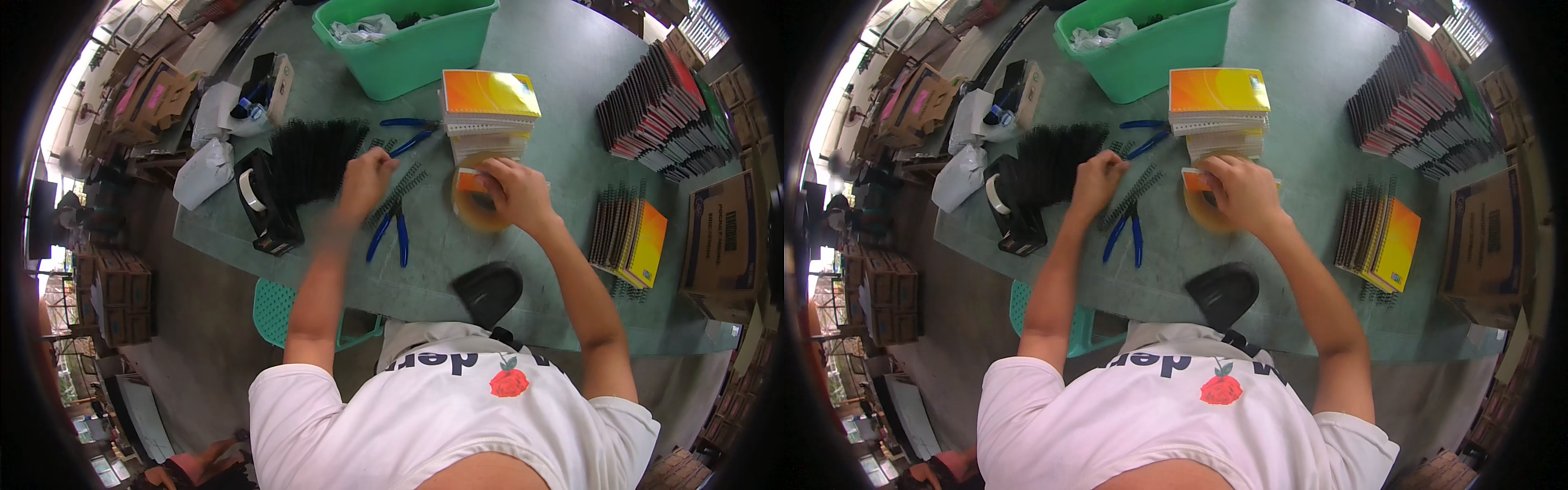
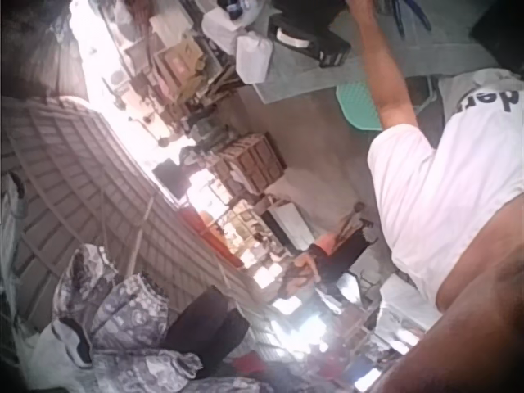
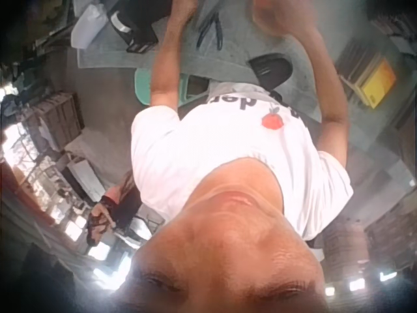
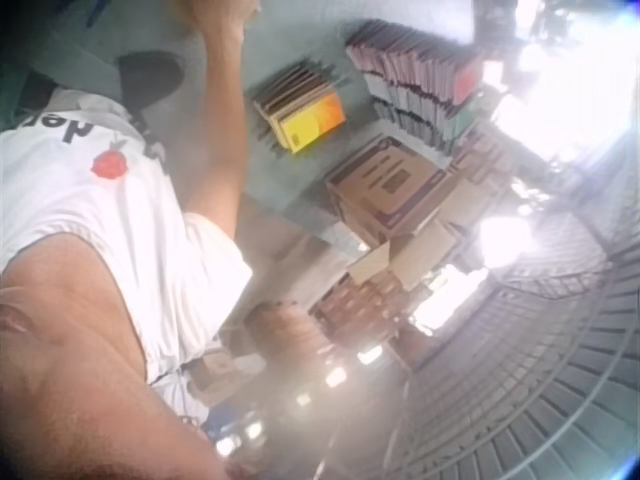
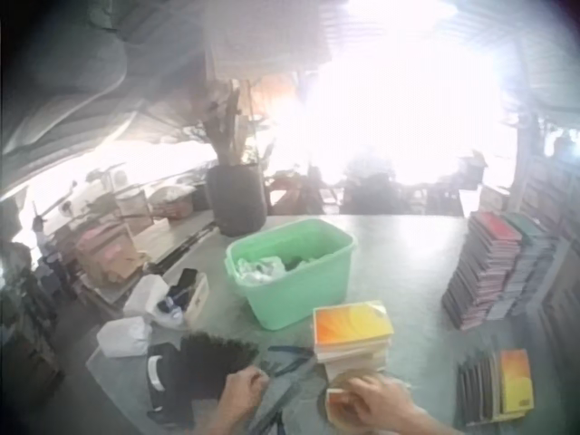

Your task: The person inserts a plastic spiral spine into a notebook by hand, trims the excess with pliers, and places the finished notebook onto a stack.

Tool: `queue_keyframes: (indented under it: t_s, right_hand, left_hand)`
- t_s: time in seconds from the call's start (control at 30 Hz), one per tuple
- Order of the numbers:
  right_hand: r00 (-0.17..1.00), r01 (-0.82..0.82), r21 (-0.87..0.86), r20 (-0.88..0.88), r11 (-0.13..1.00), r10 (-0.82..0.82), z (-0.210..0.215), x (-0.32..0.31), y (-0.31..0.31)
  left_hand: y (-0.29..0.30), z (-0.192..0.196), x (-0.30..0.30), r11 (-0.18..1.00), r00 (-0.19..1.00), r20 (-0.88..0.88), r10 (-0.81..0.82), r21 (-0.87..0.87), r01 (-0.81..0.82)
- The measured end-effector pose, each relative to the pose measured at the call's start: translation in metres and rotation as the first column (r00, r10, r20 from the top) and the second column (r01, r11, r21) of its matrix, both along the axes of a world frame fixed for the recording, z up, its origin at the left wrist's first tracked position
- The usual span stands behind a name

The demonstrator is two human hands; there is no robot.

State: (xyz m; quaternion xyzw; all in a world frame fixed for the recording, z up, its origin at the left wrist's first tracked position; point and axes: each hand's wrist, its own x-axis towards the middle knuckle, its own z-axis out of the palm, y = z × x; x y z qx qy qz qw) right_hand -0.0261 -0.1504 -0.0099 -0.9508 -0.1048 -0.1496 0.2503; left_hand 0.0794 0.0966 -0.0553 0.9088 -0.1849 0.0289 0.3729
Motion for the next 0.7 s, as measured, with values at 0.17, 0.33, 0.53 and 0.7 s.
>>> queue_keyframes:
  t_s: [0.17,0.33,0.53,0.7]
  right_hand:
    - [1.0,0.011,0.035,-0.021,0.999,-0.01,0.001,0.0,0.0]
    - [0.999,0.008,0.06,0.034,0.998,-0.01,0.0,0.002,0.002]
    - [0.994,0.104,-0.061,-0.017,0.993,-0.106,-0.012,0.011,0.017]
    - [0.976,0.215,-0.182,0.0,0.959,-0.219,-0.003,0.011,0.032]
  left_hand:
    - [-0.033,-0.004,-0.027,0.958,0.998,-0.065,-0.023,0.284,0.04]
    - [-0.026,-0.041,-0.014,0.928,0.985,0.076,-0.154,0.355,0.118]
    - [-0.024,-0.039,-0.004,0.869,0.957,0.173,-0.233,0.479,0.125]
    - [-0.04,0.021,-0.029,0.946,0.955,0.206,-0.213,0.288,0.149]
